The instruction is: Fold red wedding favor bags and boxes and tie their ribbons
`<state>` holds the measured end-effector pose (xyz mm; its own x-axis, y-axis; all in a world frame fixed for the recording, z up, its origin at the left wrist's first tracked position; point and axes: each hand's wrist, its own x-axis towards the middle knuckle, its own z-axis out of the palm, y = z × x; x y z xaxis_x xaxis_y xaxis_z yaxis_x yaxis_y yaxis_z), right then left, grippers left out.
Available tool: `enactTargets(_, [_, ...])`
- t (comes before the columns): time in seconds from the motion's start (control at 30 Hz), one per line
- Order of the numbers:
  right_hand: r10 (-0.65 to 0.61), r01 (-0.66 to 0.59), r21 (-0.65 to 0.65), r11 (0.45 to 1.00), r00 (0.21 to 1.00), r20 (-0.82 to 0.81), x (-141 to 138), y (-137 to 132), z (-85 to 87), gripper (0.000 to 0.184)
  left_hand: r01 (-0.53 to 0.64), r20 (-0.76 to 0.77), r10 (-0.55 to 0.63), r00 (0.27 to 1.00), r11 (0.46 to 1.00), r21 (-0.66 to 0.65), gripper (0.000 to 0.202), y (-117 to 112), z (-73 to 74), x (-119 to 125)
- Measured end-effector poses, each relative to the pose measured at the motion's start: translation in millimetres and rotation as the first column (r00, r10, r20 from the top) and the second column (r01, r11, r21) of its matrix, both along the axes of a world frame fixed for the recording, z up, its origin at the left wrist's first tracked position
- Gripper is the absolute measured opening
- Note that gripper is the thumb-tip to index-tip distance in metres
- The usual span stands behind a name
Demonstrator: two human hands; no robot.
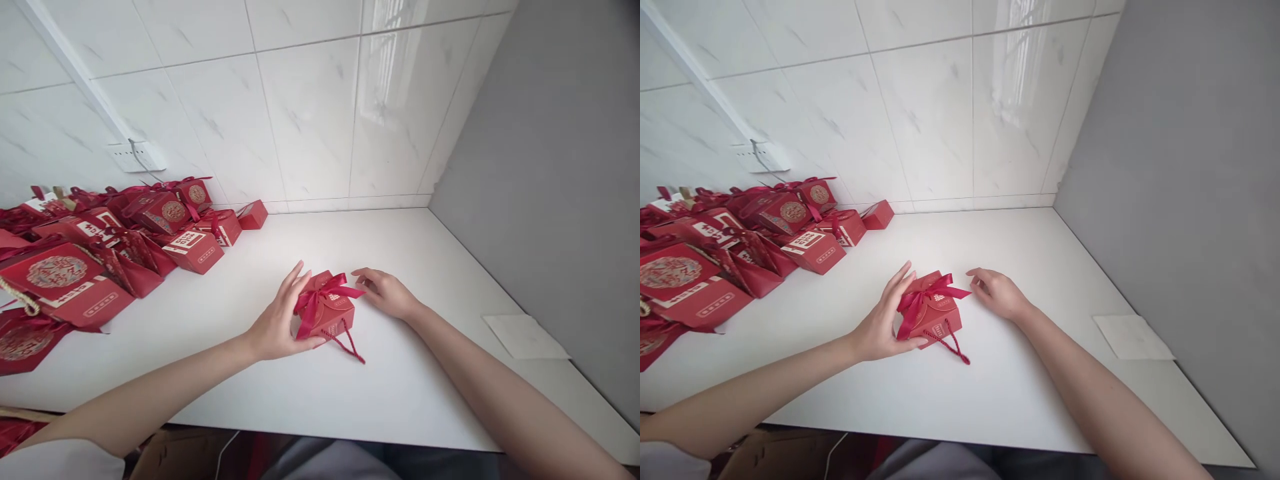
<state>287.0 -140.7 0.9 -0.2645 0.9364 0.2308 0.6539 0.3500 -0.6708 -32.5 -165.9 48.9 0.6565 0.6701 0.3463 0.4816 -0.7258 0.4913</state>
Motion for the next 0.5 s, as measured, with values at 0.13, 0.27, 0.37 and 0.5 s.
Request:
enactTargets(0.13, [0.018,-0.018,0.000,1.000,0.997,-0.073,-3.1,3.2,0.7,0.034,-0.018,0.225,0.056,0.973,0.986,-0.167,0.129,19.5,-31.6,7.8])
enactTargets(0.27, [-0.030,0.016,-0.054,0.998,0.967,-0.255,-1.7,17.3,-6.8,0.031,-0.035,0.232,0.142,0.962,0.911,-0.411,0.129,49.3,-38.3,22.1])
enactTargets(0.37, [-0.178,0.153,-0.099,0.983,0.923,-0.342,6.7,39.9,-12.8,0.027,0.053,0.201,0.048,0.978,0.882,-0.468,0.099,82.0,-34.4,40.4])
enactTargets(0.5, [-0.266,0.209,-0.183,0.961,0.881,-0.390,22.5,77.3,-11.5,0.022,0.065,0.121,-0.012,0.993,0.892,-0.446,0.097,127.8,-34.5,67.5])
